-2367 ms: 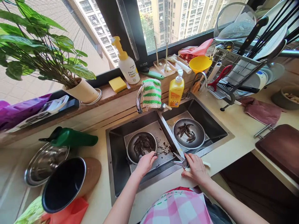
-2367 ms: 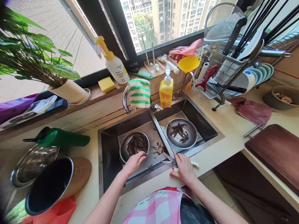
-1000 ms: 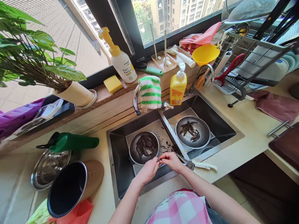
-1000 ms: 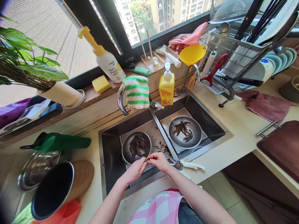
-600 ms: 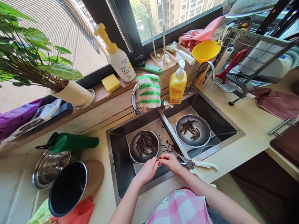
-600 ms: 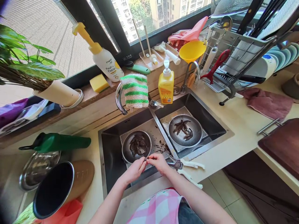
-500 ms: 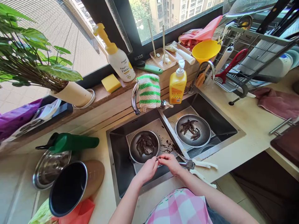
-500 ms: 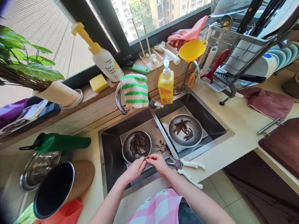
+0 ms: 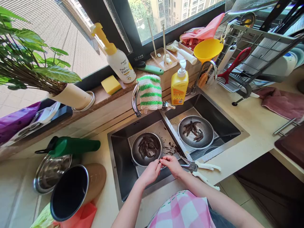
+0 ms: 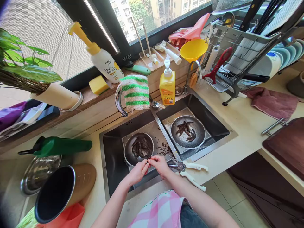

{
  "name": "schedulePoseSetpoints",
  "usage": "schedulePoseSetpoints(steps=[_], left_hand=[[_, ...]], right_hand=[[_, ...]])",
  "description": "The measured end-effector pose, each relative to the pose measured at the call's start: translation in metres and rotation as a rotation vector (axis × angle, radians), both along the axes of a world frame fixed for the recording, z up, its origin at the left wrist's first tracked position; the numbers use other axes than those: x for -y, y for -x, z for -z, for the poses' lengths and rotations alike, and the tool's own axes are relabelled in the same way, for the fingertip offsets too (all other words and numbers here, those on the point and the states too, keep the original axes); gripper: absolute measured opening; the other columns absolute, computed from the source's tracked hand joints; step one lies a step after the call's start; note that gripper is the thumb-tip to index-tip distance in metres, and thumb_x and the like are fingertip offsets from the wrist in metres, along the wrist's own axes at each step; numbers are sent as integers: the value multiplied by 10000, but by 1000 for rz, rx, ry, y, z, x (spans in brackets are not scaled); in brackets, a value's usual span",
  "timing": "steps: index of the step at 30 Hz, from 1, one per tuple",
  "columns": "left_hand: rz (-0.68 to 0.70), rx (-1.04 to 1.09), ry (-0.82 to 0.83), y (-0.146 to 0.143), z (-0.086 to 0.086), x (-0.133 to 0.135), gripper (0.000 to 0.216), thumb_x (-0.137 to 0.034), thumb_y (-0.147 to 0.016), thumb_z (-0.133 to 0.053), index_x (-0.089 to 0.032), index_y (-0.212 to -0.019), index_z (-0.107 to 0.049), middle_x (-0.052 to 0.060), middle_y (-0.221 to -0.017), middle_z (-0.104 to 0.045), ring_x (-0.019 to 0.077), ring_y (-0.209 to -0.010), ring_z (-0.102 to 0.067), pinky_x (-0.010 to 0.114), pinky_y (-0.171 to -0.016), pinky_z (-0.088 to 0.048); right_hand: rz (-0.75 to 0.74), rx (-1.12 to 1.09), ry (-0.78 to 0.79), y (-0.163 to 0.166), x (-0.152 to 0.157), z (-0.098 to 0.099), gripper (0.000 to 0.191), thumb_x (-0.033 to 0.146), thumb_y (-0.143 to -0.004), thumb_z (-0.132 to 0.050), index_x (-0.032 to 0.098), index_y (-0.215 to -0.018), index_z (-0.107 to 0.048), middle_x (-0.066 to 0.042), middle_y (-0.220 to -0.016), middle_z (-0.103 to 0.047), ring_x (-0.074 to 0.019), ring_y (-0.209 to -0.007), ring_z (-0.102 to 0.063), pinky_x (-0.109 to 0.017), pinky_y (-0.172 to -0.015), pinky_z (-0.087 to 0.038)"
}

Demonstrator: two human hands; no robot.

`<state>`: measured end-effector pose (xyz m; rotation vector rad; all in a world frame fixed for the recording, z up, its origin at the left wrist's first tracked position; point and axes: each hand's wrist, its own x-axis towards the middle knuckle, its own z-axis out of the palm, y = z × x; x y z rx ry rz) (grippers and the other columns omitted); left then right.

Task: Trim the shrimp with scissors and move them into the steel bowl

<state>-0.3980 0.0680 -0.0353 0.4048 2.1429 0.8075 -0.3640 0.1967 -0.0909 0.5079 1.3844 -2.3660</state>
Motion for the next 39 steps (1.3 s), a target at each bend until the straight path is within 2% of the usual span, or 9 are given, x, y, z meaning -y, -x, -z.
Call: schedulePoseSetpoints(steps=[8, 18, 26, 31, 39], left_hand=[[-25, 55, 6, -3, -5, 3, 338, -384, -877, -265, -161, -793, -505, -13, -571, -495, 127, -537, -462, 235, -525, -340], [25, -9, 51, -6, -7, 6, 308, -372, -873, -277, -175, -770, -490, -12, -583, -515, 132, -552, -471, 235, -548, -329], [29, -53, 60, -5, -13, 7, 280, -333, -882, -272, -172, -809, -489, -6, -600, -530, 130, -565, -486, 228, -549, -325], [41, -73, 85, -6, -17, 7, 257, -310, -883, -277, -175, -797, -478, -6, -591, -521, 128, -552, -489, 223, -541, -323], [60, -158, 111, -7, -17, 10, 220, -277, -883, -283, -180, -839, -476, 46, -747, -591, 146, -634, -533, 227, -572, -336]], right_hand=[[4, -71, -105, -1, 1, 1, 306, 444, -668, -616, 168, -581, -515, 43, -534, -505, -92, -520, -450, -224, -536, -366], [-19, -146, -353, -1, 1, 11, 175, 324, -718, -511, 177, -622, -512, 28, -571, -496, -106, -544, -431, -221, -522, -344], [-105, -341, -760, -2, -3, 6, 143, 213, -771, -444, 177, -648, -509, 5, -626, -514, -126, -606, -438, -231, -568, -317], [-102, -374, -830, -2, -2, 8, 143, 201, -787, -432, 176, -668, -509, -3, -646, -520, -132, -617, -444, -226, -573, -315], [-94, -467, -947, 0, -5, 8, 141, 146, -792, -401, 170, -678, -479, -11, -665, -504, -132, -632, -432, -221, -575, -312]])
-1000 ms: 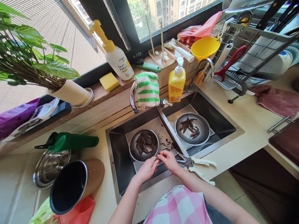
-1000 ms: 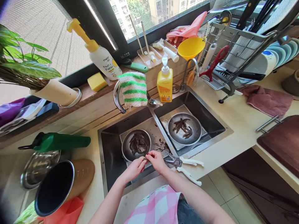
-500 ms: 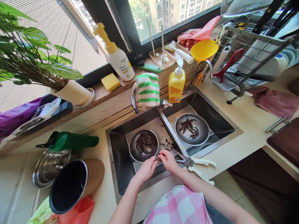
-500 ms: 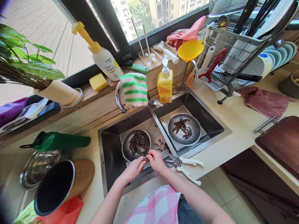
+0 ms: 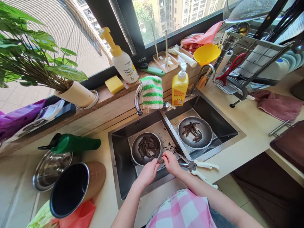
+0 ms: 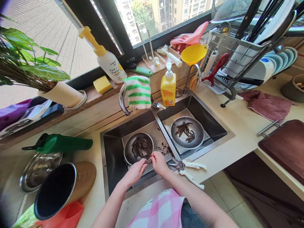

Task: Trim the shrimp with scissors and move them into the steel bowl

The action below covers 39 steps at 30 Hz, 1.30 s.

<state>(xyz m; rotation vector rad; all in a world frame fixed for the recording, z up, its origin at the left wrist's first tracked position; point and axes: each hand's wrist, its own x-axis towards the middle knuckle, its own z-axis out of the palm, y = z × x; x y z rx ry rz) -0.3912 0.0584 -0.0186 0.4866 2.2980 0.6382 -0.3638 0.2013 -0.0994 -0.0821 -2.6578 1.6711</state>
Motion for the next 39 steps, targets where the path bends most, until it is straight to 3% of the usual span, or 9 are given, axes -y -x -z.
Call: schedulePoseSetpoints(steps=[10, 14, 17, 20, 25, 29, 33, 36, 39], left_hand=[[-88, -76, -16, 2, -4, 19, 230, -305, -879, -286, -201, -872, -491, 20, -739, -590, 143, -652, -534, 224, -600, -360], [-164, -83, -54, 4, 0, 37, 245, -337, -867, -309, -206, -915, -510, 37, -816, -612, 164, -745, -568, 249, -669, -394], [-202, -89, -39, 9, 3, 41, 238, -337, -857, -328, -203, -912, -517, 52, -852, -624, 181, -783, -583, 268, -693, -408], [-164, -122, -59, 20, -4, 16, 233, -321, -857, -333, -197, -916, -522, 54, -857, -629, 179, -778, -586, 270, -693, -418], [52, -165, -234, 45, -24, -76, 219, -242, -842, -377, -196, -928, -573, 46, -854, -642, 168, -779, -581, 271, -715, -434], [-4, -176, -405, 66, -12, -113, 333, -202, -797, -458, -196, -1124, -517, 79, -1094, -596, 176, -953, -557, 309, -864, -418], [-325, -175, -448, 79, 28, -70, 311, -189, -780, -470, -181, -1083, -544, 85, -1091, -591, 171, -963, -559, 331, -894, -412], [-679, -59, -401, 74, 62, -4, 268, -227, -767, -498, -186, -1021, -573, 62, -1019, -625, 163, -934, -581, 301, -852, -437], [-861, -29, -278, 55, 88, 61, 254, -270, -755, -510, -157, -970, -584, 68, -887, -650, 171, -800, -618, 308, -731, -481]], right_hand=[[65, 22, -152, 14, -16, 1, 168, 171, -827, -381, 163, -725, -513, -27, -699, -543, -148, -682, -477, -237, -631, -350], [28, 64, -383, 21, -25, -9, 159, 158, -846, -389, 150, -810, -544, -58, -802, -573, -172, -781, -494, -257, -699, -373], [-151, 219, -652, 23, -29, -23, 193, 93, -836, -391, 132, -862, -579, -102, -886, -596, -203, -867, -508, -277, -720, -391], [-241, 345, -784, 24, -27, -31, 232, 65, -824, -394, 116, -903, -606, -133, -915, -611, -226, -894, -525, -291, -697, -414], [-229, 406, -828, 27, -23, -21, 257, 67, -820, -398, 97, -949, -618, -146, -933, -632, -238, -877, -556, -308, -690, -434], [-220, 418, -865, 31, -25, -17, 285, 47, -819, -384, 84, -1004, -597, -165, -967, -625, -222, -868, -574, -299, -691, -436], [-238, 383, -882, 31, -29, -20, 248, 113, -855, -377, 146, -973, -592, -147, -957, -617, -226, -907, -570, -331, -726, -424], [-269, 383, -883, 33, -26, -21, 235, 107, -852, -378, 139, -959, -584, -155, -924, -621, -227, -888, -585, -332, -716, -423], [-304, 390, -883, 42, -16, -20, 222, 95, -839, -387, 119, -927, -589, -164, -882, -628, -237, -845, -604, -327, -679, -427]])
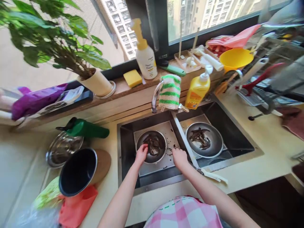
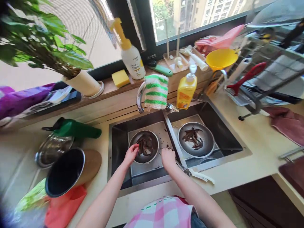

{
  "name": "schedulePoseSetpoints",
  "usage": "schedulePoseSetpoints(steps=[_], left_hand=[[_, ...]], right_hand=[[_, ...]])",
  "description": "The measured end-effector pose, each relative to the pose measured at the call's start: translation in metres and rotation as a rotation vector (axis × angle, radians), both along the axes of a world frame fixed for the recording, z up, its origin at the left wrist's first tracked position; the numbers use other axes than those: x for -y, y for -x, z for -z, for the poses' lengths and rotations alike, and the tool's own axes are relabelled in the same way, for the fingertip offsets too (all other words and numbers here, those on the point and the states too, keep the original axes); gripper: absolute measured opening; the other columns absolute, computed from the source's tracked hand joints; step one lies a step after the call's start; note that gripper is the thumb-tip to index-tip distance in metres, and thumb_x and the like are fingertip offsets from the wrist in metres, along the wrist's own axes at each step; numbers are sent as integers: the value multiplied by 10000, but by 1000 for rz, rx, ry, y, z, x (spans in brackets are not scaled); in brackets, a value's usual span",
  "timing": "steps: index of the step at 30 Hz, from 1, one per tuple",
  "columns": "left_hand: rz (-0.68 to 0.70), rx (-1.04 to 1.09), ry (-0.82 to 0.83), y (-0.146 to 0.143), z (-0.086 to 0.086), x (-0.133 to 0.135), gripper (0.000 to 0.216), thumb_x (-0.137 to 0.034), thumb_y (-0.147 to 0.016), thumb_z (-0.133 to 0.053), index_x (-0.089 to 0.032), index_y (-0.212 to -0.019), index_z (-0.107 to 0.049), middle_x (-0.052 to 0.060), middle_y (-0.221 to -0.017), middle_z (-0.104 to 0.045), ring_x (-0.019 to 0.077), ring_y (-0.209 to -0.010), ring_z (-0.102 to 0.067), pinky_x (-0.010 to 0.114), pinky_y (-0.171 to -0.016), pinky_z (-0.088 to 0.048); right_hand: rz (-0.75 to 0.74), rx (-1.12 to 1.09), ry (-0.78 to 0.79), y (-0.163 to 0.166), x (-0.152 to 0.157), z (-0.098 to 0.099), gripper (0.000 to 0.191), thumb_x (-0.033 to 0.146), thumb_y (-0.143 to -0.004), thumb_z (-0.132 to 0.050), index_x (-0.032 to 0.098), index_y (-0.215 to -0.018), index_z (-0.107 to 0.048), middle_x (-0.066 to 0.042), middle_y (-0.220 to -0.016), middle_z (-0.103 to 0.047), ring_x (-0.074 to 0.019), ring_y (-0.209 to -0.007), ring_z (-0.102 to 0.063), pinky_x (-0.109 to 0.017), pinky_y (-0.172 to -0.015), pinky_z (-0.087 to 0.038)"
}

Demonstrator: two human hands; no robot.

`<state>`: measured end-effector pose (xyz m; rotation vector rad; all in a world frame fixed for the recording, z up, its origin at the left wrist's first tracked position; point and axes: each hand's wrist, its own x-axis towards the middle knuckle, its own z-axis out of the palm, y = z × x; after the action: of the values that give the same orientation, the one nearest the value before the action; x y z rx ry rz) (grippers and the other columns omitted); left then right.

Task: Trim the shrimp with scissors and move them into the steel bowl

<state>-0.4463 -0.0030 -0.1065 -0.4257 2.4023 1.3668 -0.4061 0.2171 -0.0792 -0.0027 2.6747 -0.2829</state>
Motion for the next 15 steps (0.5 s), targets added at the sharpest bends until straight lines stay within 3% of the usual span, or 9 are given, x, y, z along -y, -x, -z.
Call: schedulePoseSetpoints(steps=[3, 6, 11, 15], left_hand=[[-99, 81, 53, -25, 21, 41, 239, -289, -745, -522, -135, -916, -586, 58, -770, -647, 162, -676, -624, 290, -632, -490], [-140, 160, 62, -41, 41, 56, 210, -266, -776, -488, -131, -913, -572, 49, -760, -644, 138, -640, -625, 250, -589, -485], [-105, 280, 93, -35, 79, 42, 181, -194, -829, -446, -152, -961, -563, 38, -801, -648, 123, -716, -626, 233, -636, -491], [-54, 363, 191, -14, 107, 20, 214, -246, -839, -490, -137, -1013, -554, 67, -973, -608, 157, -870, -587, 323, -753, -486]], right_hand=[[-23, -9, 5, 15, 11, -1, 197, 135, -839, -412, 129, -935, -584, -158, -884, -627, -237, -840, -606, -314, -672, -426], [9, -55, 27, 31, 21, 4, 230, 204, -872, -376, 145, -979, -571, -151, -941, -617, -213, -888, -594, -296, -720, -422], [12, 215, -35, 47, 45, 31, 197, 134, -820, -448, 102, -927, -610, -179, -864, -646, -249, -817, -630, -354, -664, -450], [-71, 213, -18, 53, 52, 39, 225, 111, -766, -513, 105, -974, -598, -179, -912, -648, -267, -854, -625, -345, -661, -450]])
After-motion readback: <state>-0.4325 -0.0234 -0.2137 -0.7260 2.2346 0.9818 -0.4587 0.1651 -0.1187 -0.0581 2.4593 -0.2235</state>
